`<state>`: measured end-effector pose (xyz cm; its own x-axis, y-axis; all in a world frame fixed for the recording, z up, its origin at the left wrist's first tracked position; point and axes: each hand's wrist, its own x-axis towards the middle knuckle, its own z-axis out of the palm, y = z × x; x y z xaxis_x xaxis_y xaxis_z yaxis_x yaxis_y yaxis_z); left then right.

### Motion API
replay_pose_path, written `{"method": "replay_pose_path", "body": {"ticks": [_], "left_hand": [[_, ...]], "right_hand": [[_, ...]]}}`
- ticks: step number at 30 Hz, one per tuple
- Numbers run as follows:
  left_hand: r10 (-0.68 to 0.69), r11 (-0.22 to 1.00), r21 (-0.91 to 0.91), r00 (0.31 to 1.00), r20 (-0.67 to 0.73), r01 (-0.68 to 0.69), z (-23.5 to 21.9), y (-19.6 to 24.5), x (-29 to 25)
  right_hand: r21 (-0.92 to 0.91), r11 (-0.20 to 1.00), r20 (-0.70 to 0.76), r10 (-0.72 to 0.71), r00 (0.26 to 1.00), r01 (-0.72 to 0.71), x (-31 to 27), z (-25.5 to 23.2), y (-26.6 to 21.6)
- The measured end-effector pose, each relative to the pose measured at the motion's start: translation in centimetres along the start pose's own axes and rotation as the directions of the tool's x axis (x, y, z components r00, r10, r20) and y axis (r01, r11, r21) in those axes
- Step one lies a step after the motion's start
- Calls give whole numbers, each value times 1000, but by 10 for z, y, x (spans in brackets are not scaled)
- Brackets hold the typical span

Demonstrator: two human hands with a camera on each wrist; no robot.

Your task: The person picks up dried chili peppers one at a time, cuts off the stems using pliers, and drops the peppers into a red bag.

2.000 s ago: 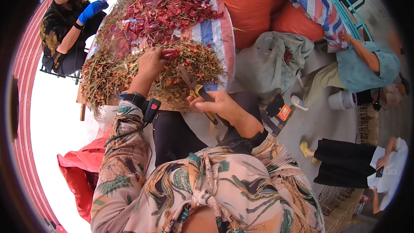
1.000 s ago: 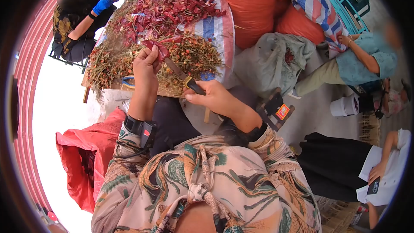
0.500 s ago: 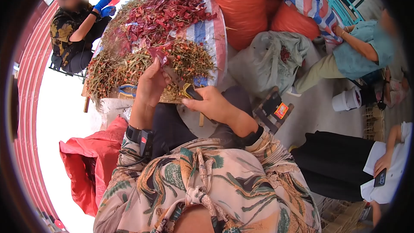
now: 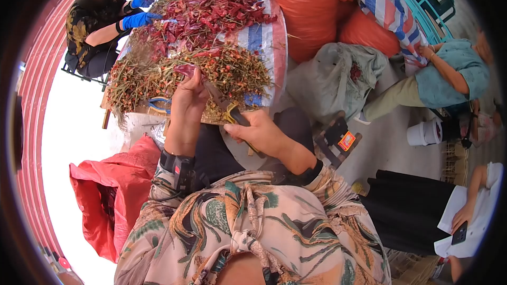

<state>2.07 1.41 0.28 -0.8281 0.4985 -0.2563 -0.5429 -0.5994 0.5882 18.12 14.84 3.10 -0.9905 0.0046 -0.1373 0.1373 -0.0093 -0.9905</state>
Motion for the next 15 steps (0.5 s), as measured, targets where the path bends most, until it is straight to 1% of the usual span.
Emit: {"method": "replay_pose_path", "body": {"ticks": [2,5,8,11,12,13,14,15], "left_hand": [[15,1000,-6,999,-49,-16,1,-1,1],[52,999,11,996,-78,-51,6,0,-1],[79,996,58,985,-156,-71,14,-2,-1],[75,997,47,983,-170,-68,19,-4,-2],[172,985,14,968,-185,-172,-2,1,15],[265,962,-17,943,-203,-274,-30,16,35],[266,960,-43,947,-179,-278,-48,41,40],[271,957,-67,951,-151,-283,-54,62,45]], "right_hand": [[-31,1000,2,1,1000,-1,1,0,3],[-42,996,6,76,997,-76,-1,1,1],[-45,997,-22,68,997,-69,-4,5,-5],[-83,993,-39,79,996,-82,-7,4,-6],[-78,993,-47,83,995,-86,-12,5,-8],[-73,993,-55,87,995,-91,-22,5,-10],[-71,993,-64,91,994,-95,-28,1,-11],[-51,993,-87,103,991,-108,-27,-6,-8]]}}
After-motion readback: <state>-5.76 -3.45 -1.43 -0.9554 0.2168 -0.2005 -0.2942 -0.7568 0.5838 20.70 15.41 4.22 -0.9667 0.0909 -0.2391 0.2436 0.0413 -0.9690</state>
